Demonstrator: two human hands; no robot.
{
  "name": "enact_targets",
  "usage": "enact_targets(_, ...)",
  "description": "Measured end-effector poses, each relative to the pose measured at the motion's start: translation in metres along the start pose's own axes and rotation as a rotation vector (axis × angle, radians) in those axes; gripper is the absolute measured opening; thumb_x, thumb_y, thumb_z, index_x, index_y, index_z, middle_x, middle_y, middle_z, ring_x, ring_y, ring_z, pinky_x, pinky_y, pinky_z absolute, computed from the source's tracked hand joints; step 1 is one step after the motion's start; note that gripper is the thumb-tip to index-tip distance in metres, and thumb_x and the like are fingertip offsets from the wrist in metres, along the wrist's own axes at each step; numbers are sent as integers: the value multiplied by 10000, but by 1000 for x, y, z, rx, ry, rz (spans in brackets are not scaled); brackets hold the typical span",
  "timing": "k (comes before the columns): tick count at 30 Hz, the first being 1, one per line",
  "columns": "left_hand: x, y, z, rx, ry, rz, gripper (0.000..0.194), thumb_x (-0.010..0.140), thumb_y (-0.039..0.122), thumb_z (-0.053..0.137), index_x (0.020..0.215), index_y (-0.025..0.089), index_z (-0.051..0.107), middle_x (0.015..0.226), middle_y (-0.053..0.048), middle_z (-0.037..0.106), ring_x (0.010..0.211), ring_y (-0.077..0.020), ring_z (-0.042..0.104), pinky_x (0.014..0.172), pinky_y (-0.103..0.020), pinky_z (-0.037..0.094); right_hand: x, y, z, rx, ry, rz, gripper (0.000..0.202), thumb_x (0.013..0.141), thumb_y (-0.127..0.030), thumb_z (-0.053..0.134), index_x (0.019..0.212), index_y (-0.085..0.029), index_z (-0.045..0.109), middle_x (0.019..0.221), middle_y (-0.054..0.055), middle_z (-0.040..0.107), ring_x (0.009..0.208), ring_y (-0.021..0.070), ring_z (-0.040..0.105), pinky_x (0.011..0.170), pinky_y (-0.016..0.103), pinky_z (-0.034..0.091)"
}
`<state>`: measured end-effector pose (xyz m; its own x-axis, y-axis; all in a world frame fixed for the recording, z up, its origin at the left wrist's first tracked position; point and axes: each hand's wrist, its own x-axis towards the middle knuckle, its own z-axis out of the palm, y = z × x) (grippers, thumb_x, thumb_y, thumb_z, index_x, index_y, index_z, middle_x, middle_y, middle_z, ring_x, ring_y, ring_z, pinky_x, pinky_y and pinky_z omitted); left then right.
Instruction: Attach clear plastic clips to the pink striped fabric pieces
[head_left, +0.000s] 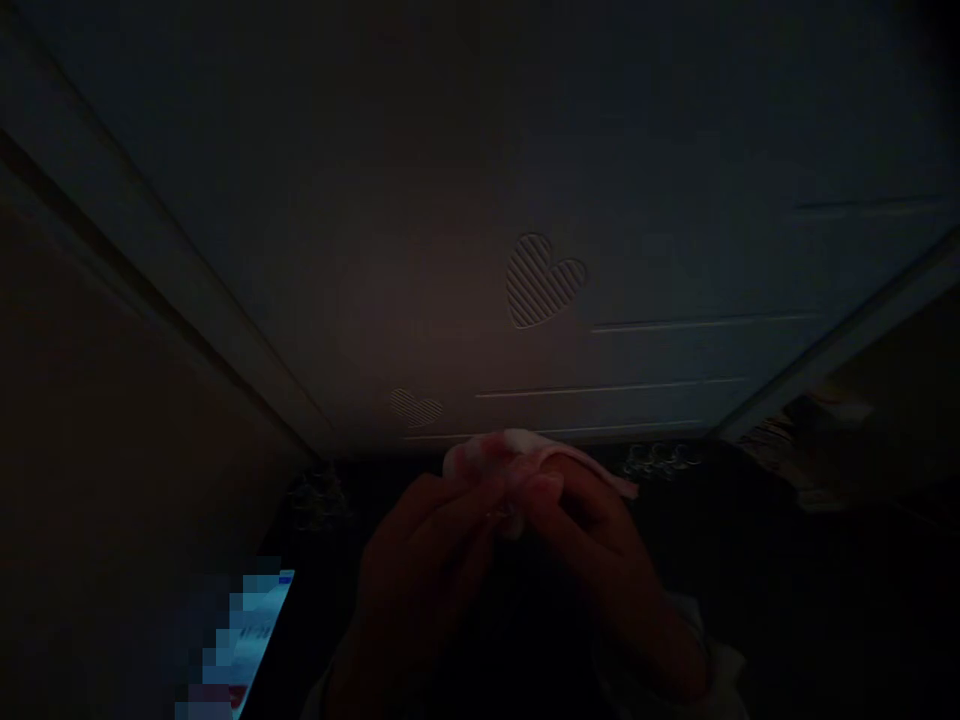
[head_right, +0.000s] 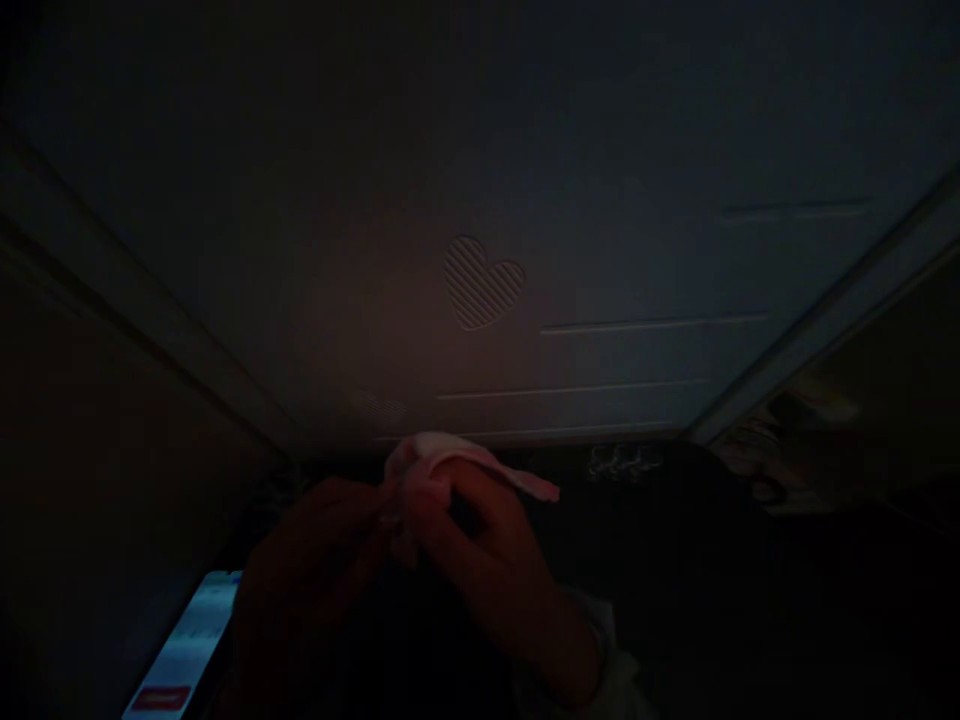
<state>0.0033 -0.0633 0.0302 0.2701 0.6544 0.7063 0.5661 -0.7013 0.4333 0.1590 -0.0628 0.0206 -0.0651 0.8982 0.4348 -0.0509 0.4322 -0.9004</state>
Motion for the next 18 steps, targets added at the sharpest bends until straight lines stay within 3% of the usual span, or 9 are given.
enact_targets(7, 0, 3, -4, 24, -15, 0, 195, 863, 65, 549, 922, 187, 689, 809, -23, 746, 688, -122, 667, 622, -174, 543, -3, 2, 4, 248, 12, 105, 118, 859, -158, 639, 843, -275, 627, 804, -80, 612, 767, 95, 575, 696, 170, 440)
enact_targets(18, -5, 1, 0, -84, 16, -95, 233, 810, 25, 590, 883, 226, 683, 731, 34, 706, 640, -90, 652, 591, -142, 518, -5, 0, 1, 156, 11, 76, 129, 830, -159, 677, 782, -276, 653, 748, -73, 613, 702, 108, 539, 637, 183, 417)
